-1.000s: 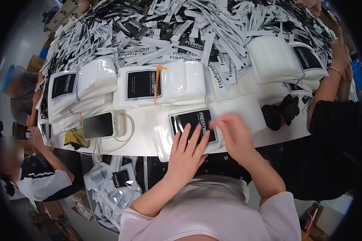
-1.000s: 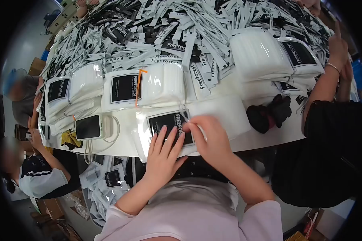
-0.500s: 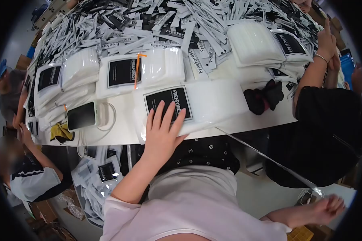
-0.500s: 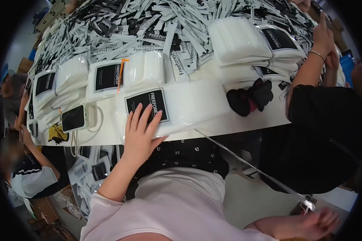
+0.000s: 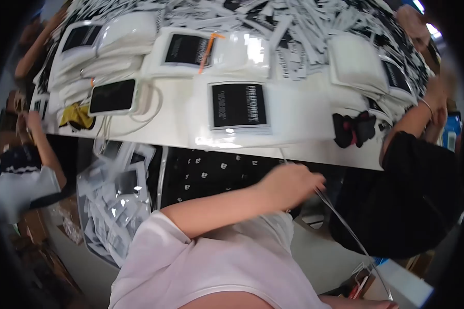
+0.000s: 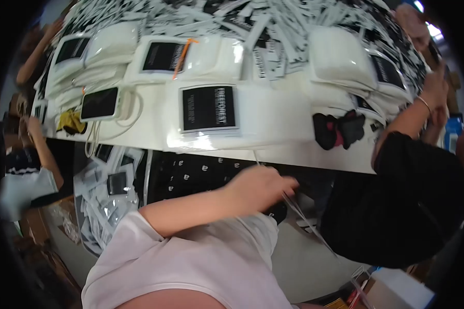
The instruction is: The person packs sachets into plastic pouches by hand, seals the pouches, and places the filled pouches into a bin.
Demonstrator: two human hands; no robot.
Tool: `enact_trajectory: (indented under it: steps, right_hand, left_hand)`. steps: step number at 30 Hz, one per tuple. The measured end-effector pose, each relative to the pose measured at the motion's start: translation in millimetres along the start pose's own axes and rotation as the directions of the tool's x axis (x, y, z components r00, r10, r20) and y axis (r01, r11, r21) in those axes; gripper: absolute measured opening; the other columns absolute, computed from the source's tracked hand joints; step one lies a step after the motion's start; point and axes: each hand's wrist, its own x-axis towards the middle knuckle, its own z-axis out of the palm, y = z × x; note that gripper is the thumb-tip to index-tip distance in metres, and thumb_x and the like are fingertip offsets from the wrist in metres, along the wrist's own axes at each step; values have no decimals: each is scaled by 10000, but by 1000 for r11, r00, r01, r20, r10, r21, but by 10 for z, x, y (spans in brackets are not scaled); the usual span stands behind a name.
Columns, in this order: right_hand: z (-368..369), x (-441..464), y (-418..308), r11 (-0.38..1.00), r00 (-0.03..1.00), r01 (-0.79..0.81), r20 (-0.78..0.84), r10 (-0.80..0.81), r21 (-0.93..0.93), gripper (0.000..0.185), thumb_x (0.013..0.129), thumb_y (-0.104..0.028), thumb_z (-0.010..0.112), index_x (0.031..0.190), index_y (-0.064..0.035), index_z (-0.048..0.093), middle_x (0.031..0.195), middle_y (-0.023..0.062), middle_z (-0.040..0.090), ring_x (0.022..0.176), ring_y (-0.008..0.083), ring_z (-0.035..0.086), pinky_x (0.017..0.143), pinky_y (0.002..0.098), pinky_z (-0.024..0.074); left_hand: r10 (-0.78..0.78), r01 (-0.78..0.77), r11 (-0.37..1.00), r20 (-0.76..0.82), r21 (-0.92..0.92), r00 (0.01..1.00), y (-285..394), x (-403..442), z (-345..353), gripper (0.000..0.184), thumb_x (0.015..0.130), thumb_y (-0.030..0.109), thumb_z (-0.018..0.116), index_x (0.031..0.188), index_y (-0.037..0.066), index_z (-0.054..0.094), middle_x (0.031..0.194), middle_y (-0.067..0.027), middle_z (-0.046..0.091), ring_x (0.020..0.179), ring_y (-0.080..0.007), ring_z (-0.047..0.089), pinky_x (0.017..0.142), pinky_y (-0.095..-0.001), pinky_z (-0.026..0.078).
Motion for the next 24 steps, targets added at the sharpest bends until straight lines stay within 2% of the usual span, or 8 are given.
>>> enact_trajectory:
  steps: [3, 4, 5, 8, 10, 18, 23, 24]
  right_hand:
    - [-267, -412, 460, 777, 890, -218, 207, 406, -591, 406, 874, -427, 474, 889, -22, 490, 658, 23, 422, 579, 117, 408, 544, 232, 359]
    - [-240, -596, 685, 689, 506, -680, 520, 688, -250, 492, 867, -476, 455, 988, -1, 494, 740, 58, 488, 648, 138, 464, 575, 249, 401]
    - [-212, -783, 911, 174, -43, -951, 664, 747, -257, 594, 861, -525, 435, 1088, 20, 498, 821, 94, 553, 716, 159, 520, 605, 266, 443]
    - [-71, -2084, 1077, -439, -607, -785, 402, 686, -437, 832, 821, -692, 265, 1221, 18, 429, 1130, 206, 557, 736, 196, 553, 623, 268, 433]
    - [471, -2576, 558, -176, -533, -680, 316, 785, -712, 803, 831, -684, 263, 1207, 6, 427, 1119, 153, 548, 974, 208, 533, 782, 259, 420]
    - [797, -3280, 847, -493, -818, -574, 434, 378, -654, 222, 911, -148, 469, 1082, -13, 511, 923, 108, 596, 694, 106, 572, 600, 195, 465]
    - [894, -3618, 701, 414, -773, -331, 495, 396, -848, 287, 953, -208, 386, 1012, -1, 576, 991, 67, 609, 762, 99, 562, 688, 214, 460]
    - [730, -3726, 674, 231, -817, -392, 452, 359, -891, 285, 951, -207, 392, 997, 10, 571, 917, 58, 602, 788, 117, 560, 745, 224, 457]
  left_hand:
    - [388, -432, 839, -193, -332, 901, 579, 11, -19, 183, 749, 130, 585, 909, 50, 547, 803, -31, 540, 729, -251, 504, 655, -350, 416]
    - [425, -466, 769, -194, -438, 884, 752, -5, -9, 188, 750, 132, 589, 908, 40, 544, 805, -39, 530, 738, -252, 497, 669, -357, 413]
    - [463, -493, 683, -202, -539, 863, 851, -34, -1, 193, 752, 134, 592, 906, 30, 540, 807, -48, 521, 747, -254, 490, 682, -365, 410]
    - [416, -437, 695, -176, -570, 892, 818, -157, -9, 214, 752, 123, 594, 936, 25, 545, 848, -68, 526, 802, -257, 492, 733, -380, 411]
    - [290, -395, 796, -284, -459, 914, 583, -334, -60, 309, 757, 77, 576, 1058, 15, 544, 908, -91, 520, 867, -264, 495, 796, -358, 406]
    - [-311, 105, 779, -235, -618, 921, 280, -1161, -276, 400, 810, 10, 435, 1207, 27, 484, 943, -85, 475, 805, -196, 478, 720, -292, 419]
    - [-683, 86, 289, -142, -953, 717, 180, -1537, -259, 351, 857, 46, 310, 1161, 23, 484, 952, -68, 466, 734, -120, 437, 656, -241, 395]
    - [-640, 131, 417, -188, -900, 745, 187, -1550, -320, 345, 854, 50, 317, 1146, 18, 498, 970, -77, 472, 735, -123, 441, 660, -240, 397]
